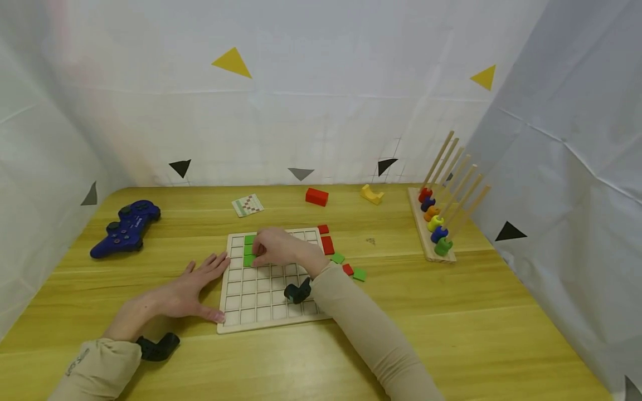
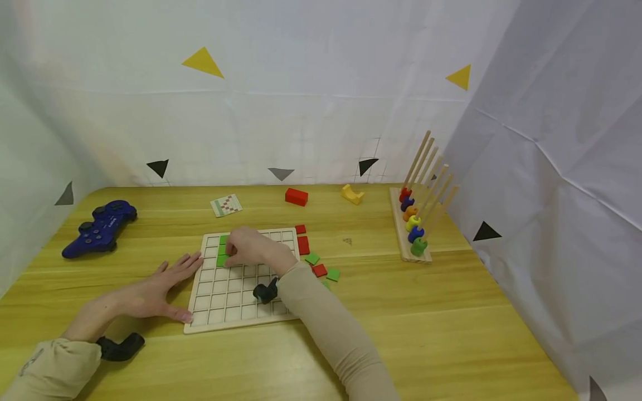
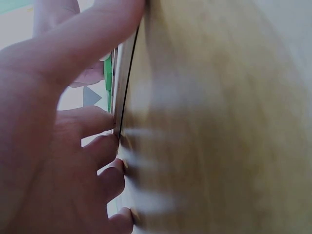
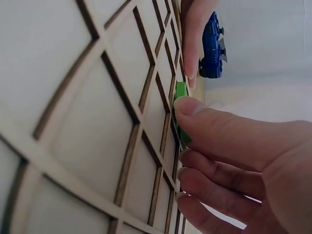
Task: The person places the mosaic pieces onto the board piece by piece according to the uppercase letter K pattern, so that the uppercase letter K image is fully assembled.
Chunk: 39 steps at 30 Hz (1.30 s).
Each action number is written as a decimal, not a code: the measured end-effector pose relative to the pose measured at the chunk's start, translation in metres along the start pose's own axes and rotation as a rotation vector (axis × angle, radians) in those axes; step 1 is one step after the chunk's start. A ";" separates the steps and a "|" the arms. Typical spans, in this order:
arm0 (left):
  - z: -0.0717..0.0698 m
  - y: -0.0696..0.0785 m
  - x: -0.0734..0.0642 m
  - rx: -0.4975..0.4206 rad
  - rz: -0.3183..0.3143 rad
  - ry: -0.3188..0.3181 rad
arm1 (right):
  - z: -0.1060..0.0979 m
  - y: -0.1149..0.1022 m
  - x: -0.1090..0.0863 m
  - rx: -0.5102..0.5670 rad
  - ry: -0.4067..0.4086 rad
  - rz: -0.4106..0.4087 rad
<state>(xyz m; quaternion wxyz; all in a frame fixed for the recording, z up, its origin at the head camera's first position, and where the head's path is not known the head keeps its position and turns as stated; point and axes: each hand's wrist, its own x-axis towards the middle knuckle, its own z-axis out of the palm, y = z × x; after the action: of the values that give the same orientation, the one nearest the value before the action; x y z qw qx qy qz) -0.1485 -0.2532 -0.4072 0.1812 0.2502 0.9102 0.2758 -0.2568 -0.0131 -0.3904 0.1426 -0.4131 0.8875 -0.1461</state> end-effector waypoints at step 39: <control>0.000 0.000 0.000 0.001 -0.002 -0.003 | 0.002 0.001 0.000 -0.020 0.006 -0.023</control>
<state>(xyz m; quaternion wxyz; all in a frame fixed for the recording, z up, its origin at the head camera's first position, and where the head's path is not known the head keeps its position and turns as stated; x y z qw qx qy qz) -0.1488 -0.2531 -0.4071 0.1829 0.2497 0.9103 0.2749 -0.2564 -0.0132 -0.3929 0.1340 -0.4241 0.8846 -0.1402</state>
